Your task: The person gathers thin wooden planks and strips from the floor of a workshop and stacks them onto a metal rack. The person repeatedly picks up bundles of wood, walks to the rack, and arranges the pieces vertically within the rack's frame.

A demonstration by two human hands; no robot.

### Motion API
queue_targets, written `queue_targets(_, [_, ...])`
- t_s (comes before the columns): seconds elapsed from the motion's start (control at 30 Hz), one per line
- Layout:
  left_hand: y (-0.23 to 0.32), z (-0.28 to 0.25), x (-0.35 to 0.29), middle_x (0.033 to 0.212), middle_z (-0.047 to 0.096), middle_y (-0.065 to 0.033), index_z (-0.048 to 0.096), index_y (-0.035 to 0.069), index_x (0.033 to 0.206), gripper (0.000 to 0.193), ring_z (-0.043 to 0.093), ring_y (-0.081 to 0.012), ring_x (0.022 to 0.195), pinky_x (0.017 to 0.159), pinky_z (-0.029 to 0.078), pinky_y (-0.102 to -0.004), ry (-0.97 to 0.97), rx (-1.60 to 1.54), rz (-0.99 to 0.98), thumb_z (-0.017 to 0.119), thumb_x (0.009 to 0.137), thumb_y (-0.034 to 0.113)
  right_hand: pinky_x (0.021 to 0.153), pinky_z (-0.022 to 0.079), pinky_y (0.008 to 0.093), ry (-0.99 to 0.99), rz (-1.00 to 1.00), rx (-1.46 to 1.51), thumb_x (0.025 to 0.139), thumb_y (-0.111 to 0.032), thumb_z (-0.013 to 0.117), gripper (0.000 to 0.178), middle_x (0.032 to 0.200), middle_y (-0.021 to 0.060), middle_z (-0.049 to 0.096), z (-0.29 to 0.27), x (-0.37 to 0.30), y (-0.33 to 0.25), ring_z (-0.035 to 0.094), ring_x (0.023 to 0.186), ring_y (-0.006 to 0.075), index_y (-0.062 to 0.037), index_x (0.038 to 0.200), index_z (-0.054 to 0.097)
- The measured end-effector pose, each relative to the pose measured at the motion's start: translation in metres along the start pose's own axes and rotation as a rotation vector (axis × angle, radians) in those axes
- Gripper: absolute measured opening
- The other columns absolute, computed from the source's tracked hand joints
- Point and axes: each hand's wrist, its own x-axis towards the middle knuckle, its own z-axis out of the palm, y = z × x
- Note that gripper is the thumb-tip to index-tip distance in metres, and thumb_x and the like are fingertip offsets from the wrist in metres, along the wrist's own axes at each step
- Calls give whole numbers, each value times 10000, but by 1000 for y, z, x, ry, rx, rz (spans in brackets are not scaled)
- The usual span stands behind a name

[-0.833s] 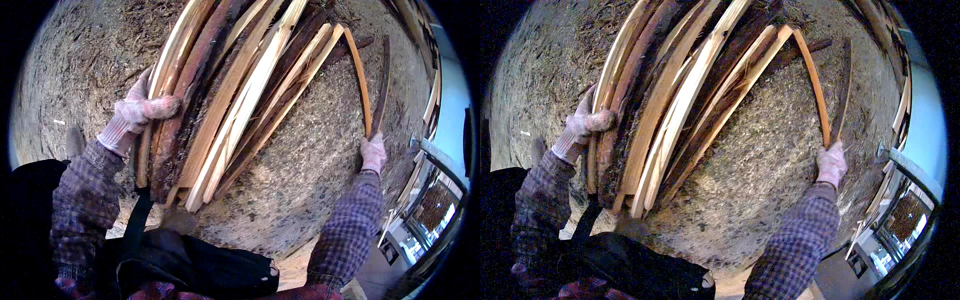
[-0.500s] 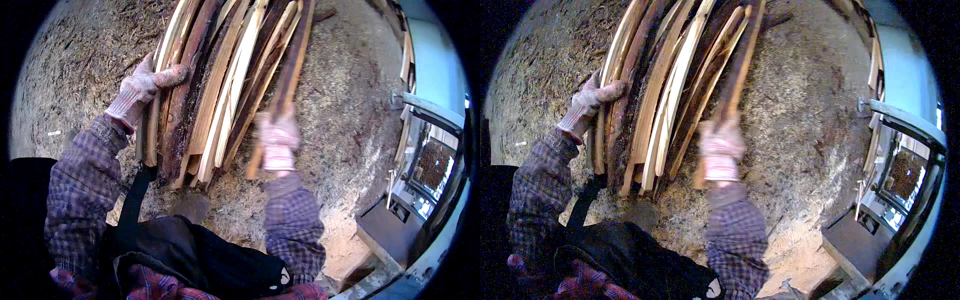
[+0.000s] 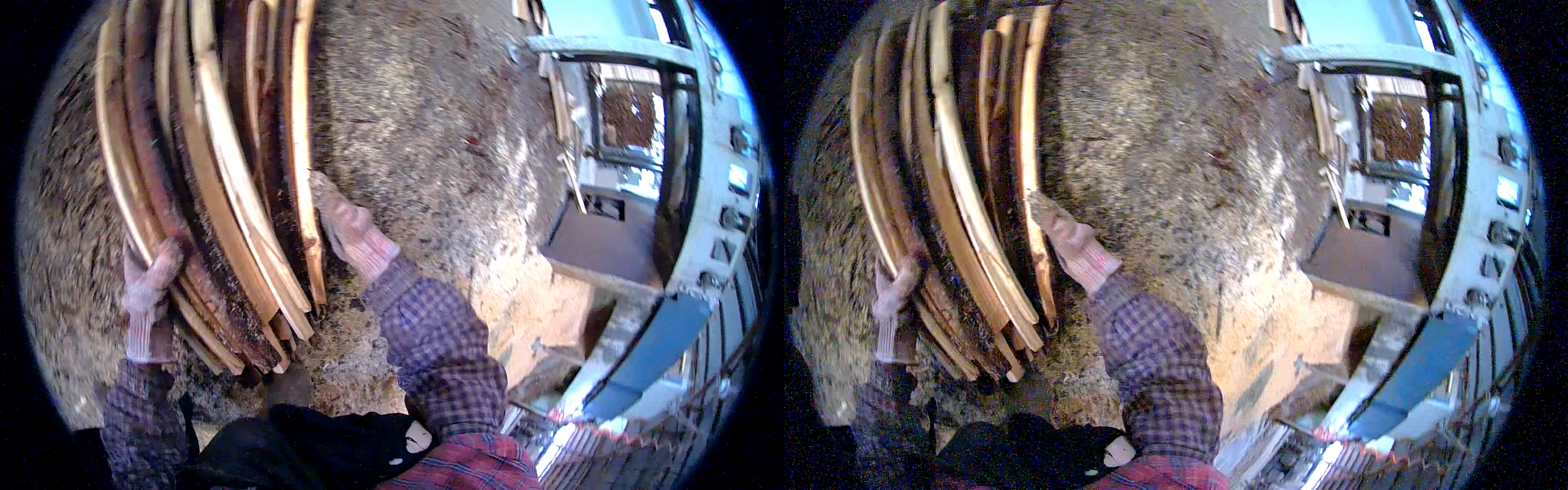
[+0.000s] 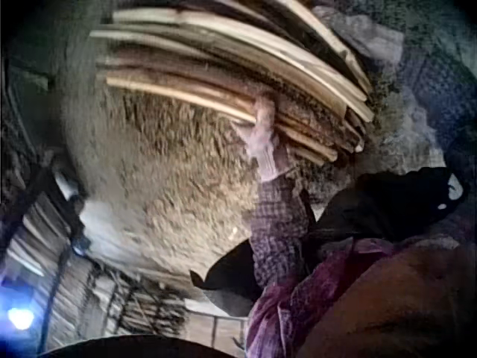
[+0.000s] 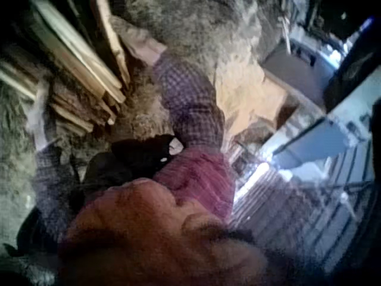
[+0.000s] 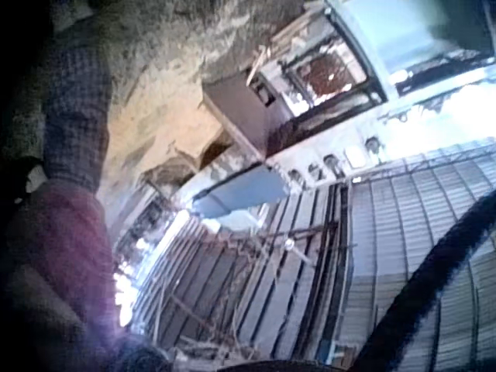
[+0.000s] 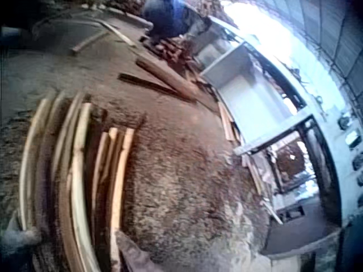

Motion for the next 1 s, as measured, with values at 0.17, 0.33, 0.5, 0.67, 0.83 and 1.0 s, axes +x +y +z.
queue_targets(0.17, [-54,-48,24,1105,538,-146,378,13,1235,479,588,-221,909,807,494,-310,-84,-17,-170,591,832,163,991,308,411,74,-21,148,823,-147,491,599,1324,203,320,-11,-11,-6,349,1204,293,-41,1343,213])
queue_targets(0.33, [-97,-114,71,1018,531,-197,423,-16,1179,613,528,-295,922,812,466,-402,-207,-341,-384,642,762,376,950,342,443,44,-50,232,846,-189,450,559,1311,199,326,-2,-5,18,373,1169,311,-86,1344,218])
queue_targets(0.5, [-51,-71,28,1076,535,-94,382,73,1258,531,570,-241,876,770,499,-387,-188,-87,-424,499,864,409,909,377,474,46,-69,330,869,-232,409,521,1297,195,332,2,1,54,396,1135,328,-130,1346,224])
queue_targets(0.67, [-58,-136,52,1280,405,-124,305,81,1325,661,460,-286,1104,914,422,-402,-354,-298,-270,451,848,515,867,412,505,112,5,671,892,-274,368,486,1283,191,338,22,20,121,420,1100,346,-175,1347,229])
queue_targets(0.83, [-29,-165,64,1232,458,-114,336,83,1306,611,492,-282,1069,894,444,-409,-371,-273,-222,458,857,480,848,449,496,326,-164,-361,905,-304,375,455,1271,150,355,68,18,175,448,1075,339,-174,1323,250])
queue_targets(1.0, [15,-161,22,1166,504,-108,363,84,1278,633,525,-264,1013,862,472,-416,-366,-167,-166,513,822,496,776,497,458,513,114,459,865,-524,392,580,1144,196,466,52,34,207,518,968,340,-97,1257,371])
